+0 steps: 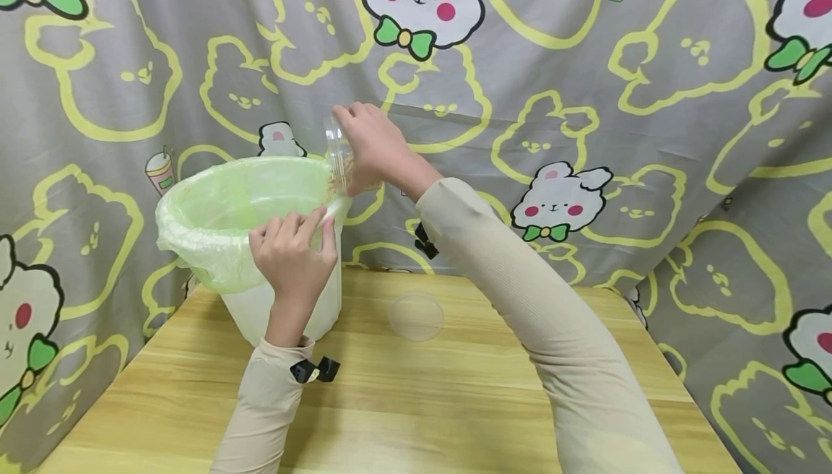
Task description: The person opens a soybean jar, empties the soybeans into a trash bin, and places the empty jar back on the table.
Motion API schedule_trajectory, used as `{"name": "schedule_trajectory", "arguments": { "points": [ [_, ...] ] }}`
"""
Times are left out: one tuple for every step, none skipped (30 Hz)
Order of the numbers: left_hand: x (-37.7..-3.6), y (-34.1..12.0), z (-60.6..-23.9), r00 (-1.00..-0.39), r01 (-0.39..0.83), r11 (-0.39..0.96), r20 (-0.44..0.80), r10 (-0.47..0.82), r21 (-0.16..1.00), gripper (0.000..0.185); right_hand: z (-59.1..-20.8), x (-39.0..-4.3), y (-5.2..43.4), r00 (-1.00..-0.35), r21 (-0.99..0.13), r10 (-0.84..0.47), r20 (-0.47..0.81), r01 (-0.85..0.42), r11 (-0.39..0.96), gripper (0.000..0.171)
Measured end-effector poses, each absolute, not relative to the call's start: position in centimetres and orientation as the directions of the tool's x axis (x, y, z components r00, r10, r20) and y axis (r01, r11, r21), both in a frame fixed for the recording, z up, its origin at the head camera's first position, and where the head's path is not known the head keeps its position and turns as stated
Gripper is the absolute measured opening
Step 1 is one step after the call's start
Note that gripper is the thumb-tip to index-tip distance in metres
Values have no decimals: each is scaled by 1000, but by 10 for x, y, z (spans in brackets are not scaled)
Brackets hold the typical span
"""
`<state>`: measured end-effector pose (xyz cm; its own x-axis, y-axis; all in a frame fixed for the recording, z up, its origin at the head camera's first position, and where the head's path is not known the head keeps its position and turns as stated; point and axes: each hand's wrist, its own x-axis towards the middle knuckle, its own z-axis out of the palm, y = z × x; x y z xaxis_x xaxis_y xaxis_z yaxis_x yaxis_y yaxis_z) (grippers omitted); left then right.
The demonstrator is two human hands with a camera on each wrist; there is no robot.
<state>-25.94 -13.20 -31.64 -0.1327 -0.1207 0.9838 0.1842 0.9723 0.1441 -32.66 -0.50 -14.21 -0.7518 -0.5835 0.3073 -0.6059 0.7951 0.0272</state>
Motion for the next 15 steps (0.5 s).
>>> {"name": "schedule_trajectory", "arguments": {
  "points": [
    [-260, -132, -317, -130, 184, 972, 984, -121, 144, 16, -142, -326, -5, -751, 31, -585, 307, -607, 794, 130],
    [-259, -132, -316, -128, 184, 972, 984, -121, 144, 16, -142, -326, -6, -749, 36, -588, 307, -608, 793, 130],
    [-259, -132, -316, -129, 183, 973, 984, -122, 144, 16, -142, -326, -6, -747, 42, -589, 307, -608, 793, 130],
    [-259, -132, -316, -129, 183, 972, 984, -123, 145, 16, -142, -326, -7, -746, 46, -591, 308, -609, 792, 130],
    [-259, -132, -316, -131, 182, 972, 984, -124, 146, 16, -142, -326, -7, -744, 51, -593, 308, -609, 791, 130],
    [-259, -132, -316, -133, 183, 972, 983, -124, 148, 16, -141, -326, -7, -743, 55, -594, 308, -609, 791, 130],
    [-258, -132, -316, -136, 183, 972, 983, -125, 149, 16, -141, -325, -8, -743, 59, -595, 307, -609, 791, 129],
    [-258, -132, -316, -140, 183, 971, 982, -126, 151, 16, -141, -325, -8, -742, 64, -596, 306, -609, 791, 129],
    [-258, -131, -316, -143, 184, 971, 982, -126, 152, 17, -141, -325, -8, -742, 69, -597, 305, -608, 791, 129],
    [-258, -131, -316, -145, 185, 971, 981, -127, 153, 17, -141, -325, -9, -742, 73, -598, 303, -608, 791, 129],
    [-258, -131, -316, -148, 184, 971, 981, -128, 154, 17, -141, -325, -9, -742, 77, -599, 301, -607, 791, 129],
    [-258, -131, -316, -149, 185, 970, 980, -128, 155, 17, -141, -325, -10, -741, 82, -600, 300, -607, 790, 129],
    [-258, -132, -316, -151, 185, 970, 980, -129, 156, 17, -141, -325, -10, -740, 86, -602, 300, -607, 790, 129],
    [-258, -132, -316, -151, 185, 970, 980, -129, 156, 17, -140, -325, -10, -739, 91, -603, 300, -607, 789, 129],
    [-258, -132, -316, -151, 186, 970, 980, -130, 157, 17, -141, -325, -11, -739, 95, -604, 300, -607, 789, 129]
  ]
}}
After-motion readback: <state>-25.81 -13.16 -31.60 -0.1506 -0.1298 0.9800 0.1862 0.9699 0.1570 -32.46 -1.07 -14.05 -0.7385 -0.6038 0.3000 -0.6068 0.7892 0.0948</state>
